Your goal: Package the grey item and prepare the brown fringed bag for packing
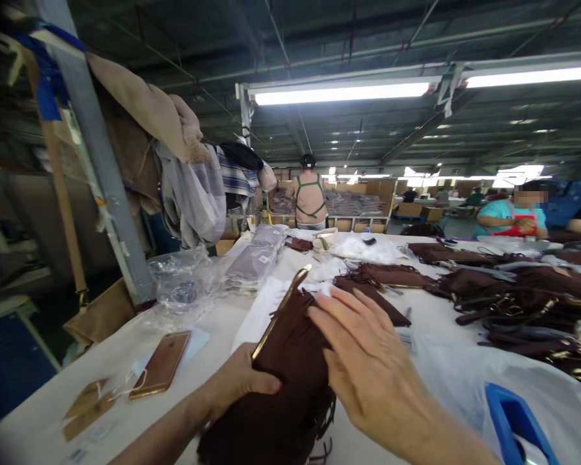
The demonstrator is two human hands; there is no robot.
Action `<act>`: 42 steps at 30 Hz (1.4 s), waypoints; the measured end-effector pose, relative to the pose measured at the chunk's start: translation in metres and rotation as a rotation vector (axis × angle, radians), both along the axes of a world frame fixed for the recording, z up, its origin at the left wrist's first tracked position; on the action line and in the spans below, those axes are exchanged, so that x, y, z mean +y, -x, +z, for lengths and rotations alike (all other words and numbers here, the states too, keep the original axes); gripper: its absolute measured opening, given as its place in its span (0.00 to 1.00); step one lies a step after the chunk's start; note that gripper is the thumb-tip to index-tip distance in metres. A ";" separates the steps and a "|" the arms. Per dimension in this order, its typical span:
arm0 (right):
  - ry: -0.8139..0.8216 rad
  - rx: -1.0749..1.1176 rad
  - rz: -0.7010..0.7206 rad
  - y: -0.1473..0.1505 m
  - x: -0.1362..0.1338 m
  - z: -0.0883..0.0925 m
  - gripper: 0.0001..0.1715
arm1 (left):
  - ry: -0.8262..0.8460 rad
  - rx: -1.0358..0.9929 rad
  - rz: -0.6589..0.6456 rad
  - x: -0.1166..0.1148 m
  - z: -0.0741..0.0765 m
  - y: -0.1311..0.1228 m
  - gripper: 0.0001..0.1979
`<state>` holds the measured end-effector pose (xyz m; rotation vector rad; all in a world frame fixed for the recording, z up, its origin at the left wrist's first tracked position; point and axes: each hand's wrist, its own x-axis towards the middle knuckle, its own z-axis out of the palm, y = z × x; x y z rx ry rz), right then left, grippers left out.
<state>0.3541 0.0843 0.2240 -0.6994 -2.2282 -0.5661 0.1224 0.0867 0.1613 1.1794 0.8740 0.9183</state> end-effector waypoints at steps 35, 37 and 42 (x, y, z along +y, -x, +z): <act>0.938 -0.289 -0.178 -0.041 0.013 -0.004 0.20 | -0.533 1.601 -0.535 0.000 0.107 0.034 0.14; 0.961 -0.288 -0.157 -0.042 0.014 0.004 0.21 | -0.534 1.600 -0.515 0.001 0.108 0.037 0.13; 0.871 -0.351 -0.203 -0.035 0.026 0.017 0.13 | -0.744 1.878 -0.278 0.020 0.107 0.044 0.09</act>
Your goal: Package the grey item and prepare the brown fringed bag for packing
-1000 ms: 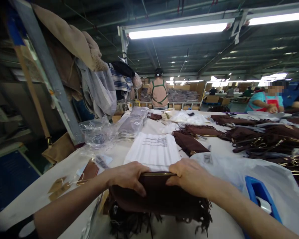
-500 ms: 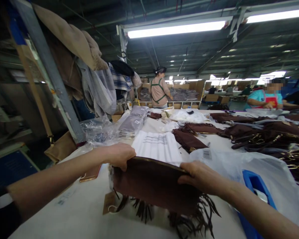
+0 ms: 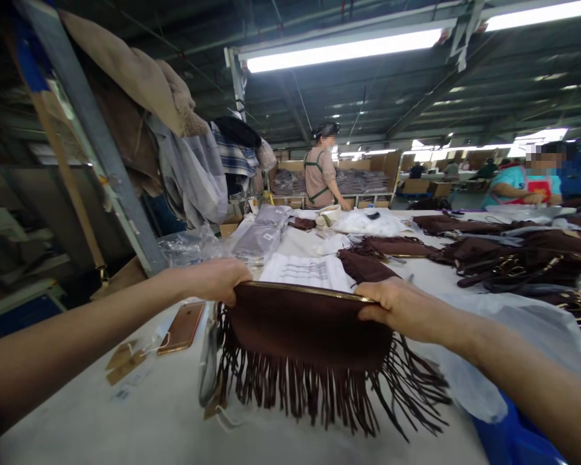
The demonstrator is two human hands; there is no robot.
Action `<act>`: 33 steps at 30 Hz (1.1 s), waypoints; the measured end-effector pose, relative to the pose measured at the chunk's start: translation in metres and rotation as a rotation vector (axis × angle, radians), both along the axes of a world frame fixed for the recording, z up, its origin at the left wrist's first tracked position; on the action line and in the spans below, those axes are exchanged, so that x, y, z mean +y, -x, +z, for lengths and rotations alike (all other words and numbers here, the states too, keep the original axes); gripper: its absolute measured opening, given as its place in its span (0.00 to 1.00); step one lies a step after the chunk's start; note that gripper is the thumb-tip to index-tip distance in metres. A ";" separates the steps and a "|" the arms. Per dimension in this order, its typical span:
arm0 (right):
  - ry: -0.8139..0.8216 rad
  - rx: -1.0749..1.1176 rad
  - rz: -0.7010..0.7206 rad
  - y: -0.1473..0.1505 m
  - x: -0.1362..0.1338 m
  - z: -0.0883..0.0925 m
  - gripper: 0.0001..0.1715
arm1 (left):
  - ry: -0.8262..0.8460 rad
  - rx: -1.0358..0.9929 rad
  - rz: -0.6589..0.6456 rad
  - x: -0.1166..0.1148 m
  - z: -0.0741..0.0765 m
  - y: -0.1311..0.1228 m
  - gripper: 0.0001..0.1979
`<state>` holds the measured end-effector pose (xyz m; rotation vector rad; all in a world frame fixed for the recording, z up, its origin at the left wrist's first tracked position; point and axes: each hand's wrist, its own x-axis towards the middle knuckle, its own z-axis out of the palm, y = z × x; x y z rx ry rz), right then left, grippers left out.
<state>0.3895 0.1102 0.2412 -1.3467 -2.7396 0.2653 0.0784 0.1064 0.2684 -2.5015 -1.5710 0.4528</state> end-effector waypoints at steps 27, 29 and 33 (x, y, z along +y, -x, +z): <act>-0.821 0.055 0.255 0.022 -0.065 -0.199 0.27 | -0.190 -0.102 -0.215 -0.050 -0.213 0.045 0.14; -0.791 0.093 0.345 0.057 -0.077 -0.205 0.27 | -0.138 -0.164 -0.164 -0.050 -0.210 0.047 0.16; -0.647 0.328 0.354 0.151 -0.096 -0.242 0.20 | -0.047 -0.246 -0.101 -0.052 -0.198 0.058 0.31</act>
